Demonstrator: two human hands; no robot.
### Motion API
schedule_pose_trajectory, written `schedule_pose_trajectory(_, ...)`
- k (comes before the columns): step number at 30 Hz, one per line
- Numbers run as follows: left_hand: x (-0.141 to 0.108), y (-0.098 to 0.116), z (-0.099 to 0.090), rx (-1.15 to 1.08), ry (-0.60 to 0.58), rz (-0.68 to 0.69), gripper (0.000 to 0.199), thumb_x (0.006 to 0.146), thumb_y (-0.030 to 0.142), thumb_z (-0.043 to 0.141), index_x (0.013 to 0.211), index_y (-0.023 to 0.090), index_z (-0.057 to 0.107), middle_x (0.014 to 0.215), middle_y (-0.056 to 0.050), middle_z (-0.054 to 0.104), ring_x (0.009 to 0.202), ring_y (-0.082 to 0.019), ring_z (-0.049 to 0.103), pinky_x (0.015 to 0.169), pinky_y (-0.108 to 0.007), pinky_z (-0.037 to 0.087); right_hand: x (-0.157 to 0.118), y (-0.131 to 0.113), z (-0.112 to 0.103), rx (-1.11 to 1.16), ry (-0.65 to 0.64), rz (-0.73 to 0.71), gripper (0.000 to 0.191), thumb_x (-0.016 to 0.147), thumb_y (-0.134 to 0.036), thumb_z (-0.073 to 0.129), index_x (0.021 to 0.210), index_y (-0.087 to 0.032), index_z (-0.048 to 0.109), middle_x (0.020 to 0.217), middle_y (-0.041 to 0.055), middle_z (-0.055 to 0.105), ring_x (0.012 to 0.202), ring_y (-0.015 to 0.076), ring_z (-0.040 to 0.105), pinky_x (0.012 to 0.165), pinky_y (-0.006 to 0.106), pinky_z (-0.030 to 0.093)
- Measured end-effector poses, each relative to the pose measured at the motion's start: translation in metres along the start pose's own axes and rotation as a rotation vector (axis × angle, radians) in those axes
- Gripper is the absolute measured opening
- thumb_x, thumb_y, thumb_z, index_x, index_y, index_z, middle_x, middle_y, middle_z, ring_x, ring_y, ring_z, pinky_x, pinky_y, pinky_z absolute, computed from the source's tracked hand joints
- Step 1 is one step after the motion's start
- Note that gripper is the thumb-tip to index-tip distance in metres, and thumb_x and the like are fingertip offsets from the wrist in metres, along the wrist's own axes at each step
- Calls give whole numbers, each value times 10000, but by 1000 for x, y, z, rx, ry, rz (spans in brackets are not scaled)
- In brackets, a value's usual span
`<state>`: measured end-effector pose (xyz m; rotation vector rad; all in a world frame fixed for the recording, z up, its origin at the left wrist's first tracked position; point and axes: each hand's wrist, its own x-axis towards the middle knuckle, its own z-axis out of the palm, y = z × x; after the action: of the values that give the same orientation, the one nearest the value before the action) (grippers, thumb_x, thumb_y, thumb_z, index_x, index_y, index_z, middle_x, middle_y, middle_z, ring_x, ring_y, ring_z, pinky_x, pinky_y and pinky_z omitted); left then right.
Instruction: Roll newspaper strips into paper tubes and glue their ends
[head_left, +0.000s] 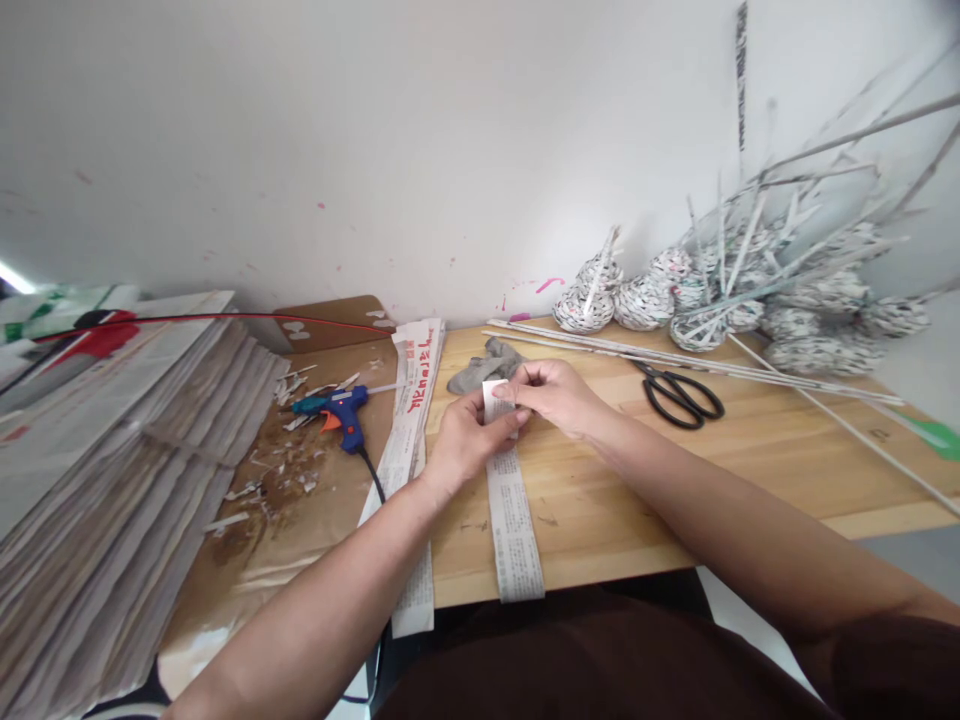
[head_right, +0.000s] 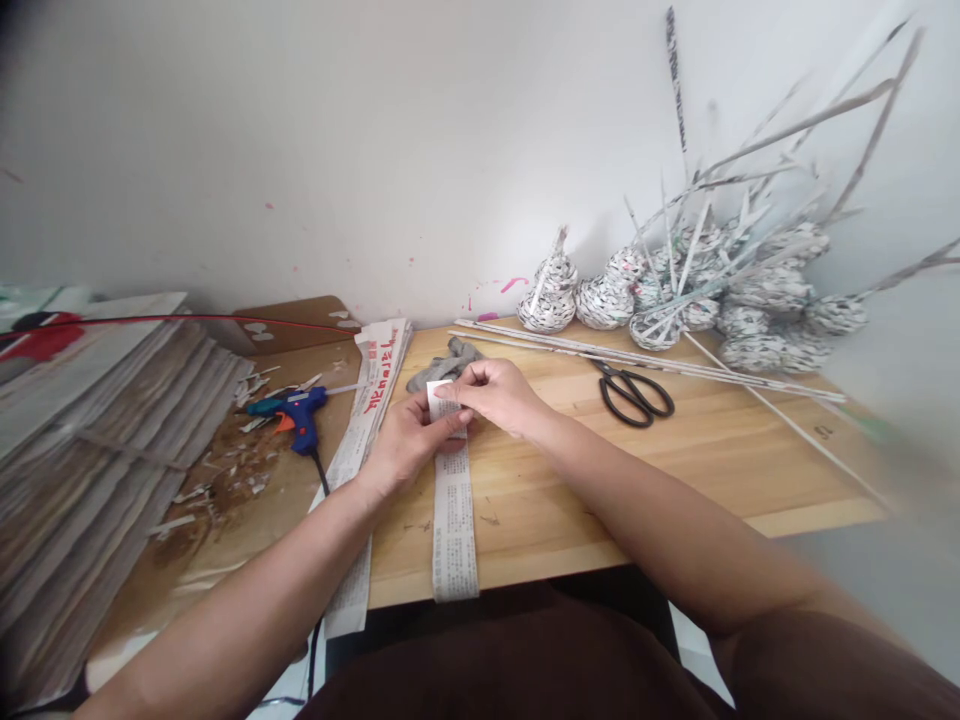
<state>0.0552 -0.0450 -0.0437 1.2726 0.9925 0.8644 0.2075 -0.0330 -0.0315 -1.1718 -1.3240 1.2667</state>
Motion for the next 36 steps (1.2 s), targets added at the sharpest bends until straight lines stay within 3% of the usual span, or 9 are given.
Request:
schedule_pose_trajectory(5,1,-3,1,-54,75,-4,376,650,419,784,895,149,692,787,-42,686,697,-172,650,592,-293,571,-5,0,4,-105,25,-87,365,665,-434,779,622,-165,536,551,-38,543,512,92,488,481,216,367)
schedule_pose_trajectory(9,1,-3,0,-93,46,15,348,691,426,748,884,139,717,816,-62,694,734,-190,657,586,-306,582,-6,-2,3,-125,37,-121,316,686,-423,769,689,-162,590,584,-22,589,543,106,522,498,221,386)
schedule_pose_trajectory(14,2,-2,-1,-132,40,17,388,709,439,735,973,155,729,901,-79,707,828,-213,661,594,-295,585,-2,-6,-6,-209,-146,-136,281,722,-411,734,863,-168,724,736,9,663,659,129,576,592,243,434)
schedule_pose_trajectory(18,3,-4,-2,-113,11,19,345,716,419,738,926,145,736,840,-67,702,797,-189,652,660,-316,590,-1,-7,-9,-168,-154,-105,280,771,-407,674,862,-150,739,718,27,679,629,136,589,570,252,452)
schedule_pose_trajectory(25,4,-8,-1,-109,-43,15,295,699,386,761,890,162,739,841,-44,700,782,-159,638,714,-309,576,-2,-8,-5,-98,-73,-35,276,710,-408,731,727,-135,700,601,-4,616,535,100,532,513,226,427)
schedule_pose_trajectory(32,2,-6,0,-70,-18,7,287,677,401,775,801,145,734,785,-49,697,749,-155,640,696,-288,559,-3,-5,1,-33,-59,27,295,658,-406,778,657,-144,642,548,-28,577,500,85,519,486,210,424)
schedule_pose_trajectory(36,-1,-5,3,-128,-74,0,311,716,429,738,840,144,726,837,-69,700,793,-177,645,657,-300,576,-5,-6,2,-7,-42,55,328,652,-424,785,644,-156,596,518,-45,546,450,76,488,434,201,400)
